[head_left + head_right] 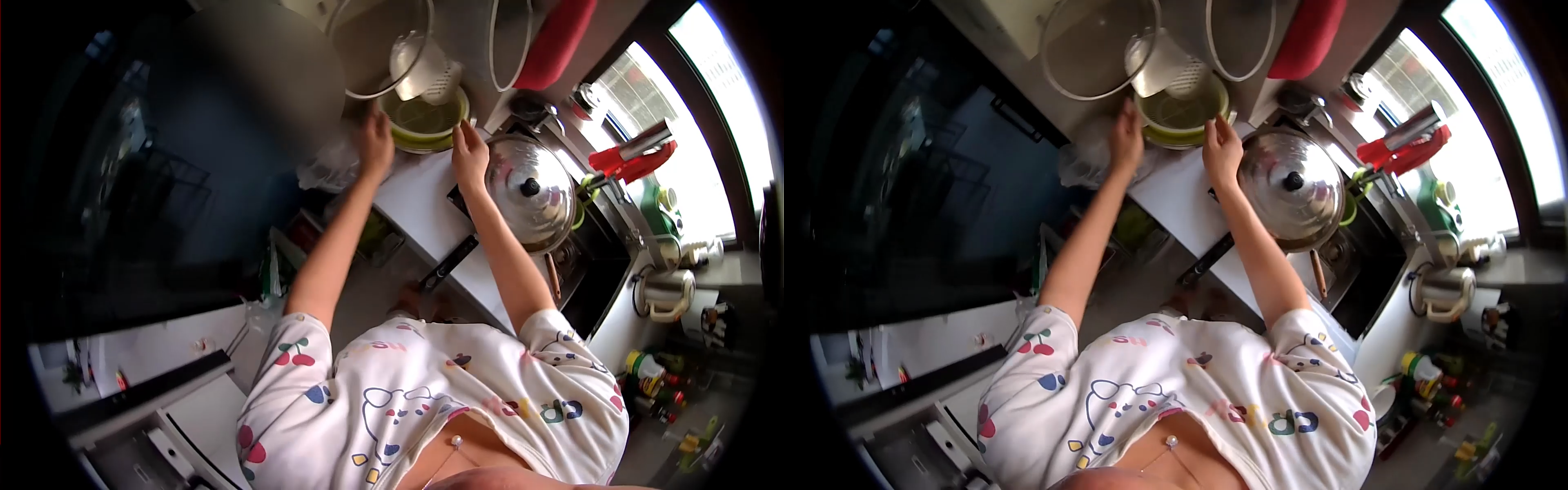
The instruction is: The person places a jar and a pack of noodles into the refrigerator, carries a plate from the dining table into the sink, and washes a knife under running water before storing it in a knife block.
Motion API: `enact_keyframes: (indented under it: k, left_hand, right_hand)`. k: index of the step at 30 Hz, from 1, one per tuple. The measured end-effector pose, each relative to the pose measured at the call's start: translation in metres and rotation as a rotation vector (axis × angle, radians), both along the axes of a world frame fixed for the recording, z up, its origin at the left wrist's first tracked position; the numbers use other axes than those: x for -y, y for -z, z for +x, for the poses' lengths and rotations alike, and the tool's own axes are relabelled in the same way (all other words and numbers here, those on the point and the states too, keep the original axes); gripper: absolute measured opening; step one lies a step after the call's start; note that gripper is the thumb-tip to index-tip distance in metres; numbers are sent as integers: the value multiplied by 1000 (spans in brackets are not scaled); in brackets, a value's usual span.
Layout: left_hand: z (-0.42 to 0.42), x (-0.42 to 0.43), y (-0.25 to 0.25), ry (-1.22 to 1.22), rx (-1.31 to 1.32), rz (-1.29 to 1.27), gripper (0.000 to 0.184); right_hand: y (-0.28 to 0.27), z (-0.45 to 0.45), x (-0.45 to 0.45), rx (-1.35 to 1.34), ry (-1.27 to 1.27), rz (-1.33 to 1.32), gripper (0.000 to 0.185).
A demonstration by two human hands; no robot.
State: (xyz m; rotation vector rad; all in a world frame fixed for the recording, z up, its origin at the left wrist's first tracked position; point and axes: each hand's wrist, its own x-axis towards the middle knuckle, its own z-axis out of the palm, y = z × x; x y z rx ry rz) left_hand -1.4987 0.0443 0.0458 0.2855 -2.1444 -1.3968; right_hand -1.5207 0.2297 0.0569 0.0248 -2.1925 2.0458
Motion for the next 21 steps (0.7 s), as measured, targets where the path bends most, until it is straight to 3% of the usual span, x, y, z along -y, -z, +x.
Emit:
enact_keyframes:
  k: [2, 6, 15, 19, 21]
  left_hand:
    - [52, -36, -5, 88, -125, 334, 49]
    - [159, -73, -26, 1, -26, 397, 50]
    - [349, -88, -32, -697, -17, 328, 51]
    - [434, -87, -63, -938, -268, 336, 54]
    - [478, -86, -76, -1035, -404, 294, 57]
  right_hand:
    - [1, 35, 18, 11, -152, -212, 41]
    - [-5, 105, 51, 249, -478, -350, 39]
    - [-21, 299, 94, 651, -1130, -456, 41]
    - [-53, 396, 108, 519, -1477, -410, 44]
    - [-72, 438, 113, 145, -1675, -172, 46]
